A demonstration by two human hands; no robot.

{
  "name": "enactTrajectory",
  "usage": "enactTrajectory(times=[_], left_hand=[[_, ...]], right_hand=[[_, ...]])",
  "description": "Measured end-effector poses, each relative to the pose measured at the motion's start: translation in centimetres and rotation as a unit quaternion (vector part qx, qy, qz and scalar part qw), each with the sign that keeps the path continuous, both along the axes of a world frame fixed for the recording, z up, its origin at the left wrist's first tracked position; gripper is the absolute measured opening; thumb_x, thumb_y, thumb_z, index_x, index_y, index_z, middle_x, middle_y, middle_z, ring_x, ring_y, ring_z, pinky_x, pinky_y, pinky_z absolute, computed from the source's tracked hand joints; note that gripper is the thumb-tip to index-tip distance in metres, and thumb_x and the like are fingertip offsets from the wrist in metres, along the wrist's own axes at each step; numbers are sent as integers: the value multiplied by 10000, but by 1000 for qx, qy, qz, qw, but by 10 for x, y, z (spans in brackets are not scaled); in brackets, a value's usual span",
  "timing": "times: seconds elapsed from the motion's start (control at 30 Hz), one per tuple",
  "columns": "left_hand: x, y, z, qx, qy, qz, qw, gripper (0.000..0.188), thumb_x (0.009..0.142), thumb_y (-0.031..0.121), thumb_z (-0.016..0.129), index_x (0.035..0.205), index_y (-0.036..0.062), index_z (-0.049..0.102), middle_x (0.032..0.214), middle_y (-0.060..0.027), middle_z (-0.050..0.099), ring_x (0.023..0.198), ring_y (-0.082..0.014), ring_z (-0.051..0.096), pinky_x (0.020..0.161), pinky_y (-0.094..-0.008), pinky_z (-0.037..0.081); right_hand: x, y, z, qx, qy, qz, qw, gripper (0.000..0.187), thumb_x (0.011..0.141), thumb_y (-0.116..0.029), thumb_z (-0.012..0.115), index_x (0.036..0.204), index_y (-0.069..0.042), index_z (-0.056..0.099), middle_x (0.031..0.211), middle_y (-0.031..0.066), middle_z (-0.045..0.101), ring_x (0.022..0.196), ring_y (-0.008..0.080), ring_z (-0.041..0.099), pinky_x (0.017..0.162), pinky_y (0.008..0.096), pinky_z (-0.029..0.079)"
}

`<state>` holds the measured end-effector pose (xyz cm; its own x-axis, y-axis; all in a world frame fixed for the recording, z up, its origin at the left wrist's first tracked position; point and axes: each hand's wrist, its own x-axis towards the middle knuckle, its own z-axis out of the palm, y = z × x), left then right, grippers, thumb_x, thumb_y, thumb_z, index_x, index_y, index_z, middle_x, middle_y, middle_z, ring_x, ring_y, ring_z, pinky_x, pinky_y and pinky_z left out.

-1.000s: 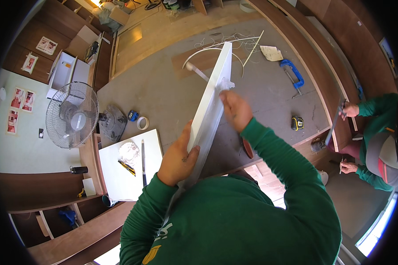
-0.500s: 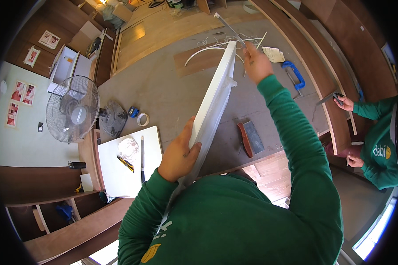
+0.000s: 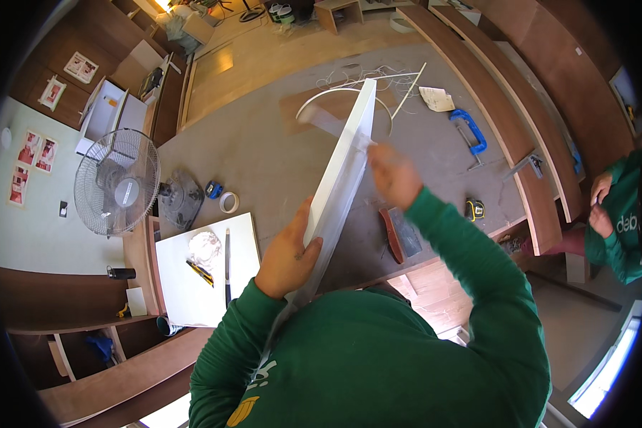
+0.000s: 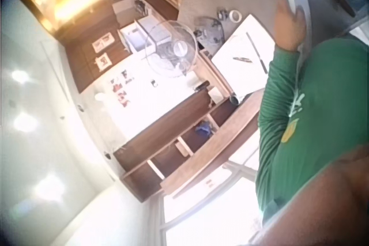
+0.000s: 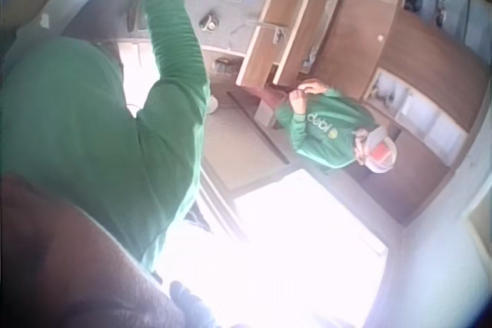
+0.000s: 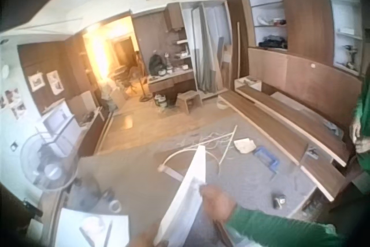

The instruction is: The person uses a file to smooth the edges and corners of a white wooden board, turning the board over to reach different sides.

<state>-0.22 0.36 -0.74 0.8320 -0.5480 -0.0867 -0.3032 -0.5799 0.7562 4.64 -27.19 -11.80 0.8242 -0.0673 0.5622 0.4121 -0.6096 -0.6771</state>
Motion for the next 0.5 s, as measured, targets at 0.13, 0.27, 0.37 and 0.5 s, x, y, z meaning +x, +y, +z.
enactTrajectory(times=[0.13, 0.27, 0.37, 0.5], left_hand=[[-1, 0, -5, -2, -16, -12, 1000, 706, 937, 95, 585, 1568, -21, 292, 1386, -345, 555, 1263, -481, 576, 1061, -447, 463], [-1, -4, 0, 4, 7, -13, 1000, 711, 940, 90, 583, 1571, -32, 280, 1412, -353, 533, 1267, -493, 566, 1068, -452, 460], [-2, -3, 1, 4, 13, -6, 1000, 712, 944, 93, 580, 1575, -26, 275, 1397, -357, 541, 1259, -496, 571, 1065, -453, 461], [-3, -2, 1, -2, 9, -10, 1000, 713, 950, 93, 568, 1583, -19, 258, 1337, -370, 572, 1222, -506, 588, 1044, -465, 470]], right_hand=[[82, -52, 9, 205, 124, -136, 961, 177, 1030, -140, 560, 1128, -42, 670, 803, 23, 634, 722, 99, 582, 654, 286, 492], [120, -72, 0, 196, 115, -137, 964, 183, 1043, -149, 559, 1131, -29, 666, 843, 32, 658, 715, 94, 597, 656, 261, 508], [127, -60, 0, 259, 130, -115, 950, 186, 1026, -162, 562, 1119, -36, 663, 883, 102, 704, 751, 195, 669, 706, 342, 539], [126, -46, 0, 288, 92, -93, 949, 158, 1015, -161, 566, 1065, -34, 647, 898, 161, 723, 755, 284, 699, 720, 396, 548]])
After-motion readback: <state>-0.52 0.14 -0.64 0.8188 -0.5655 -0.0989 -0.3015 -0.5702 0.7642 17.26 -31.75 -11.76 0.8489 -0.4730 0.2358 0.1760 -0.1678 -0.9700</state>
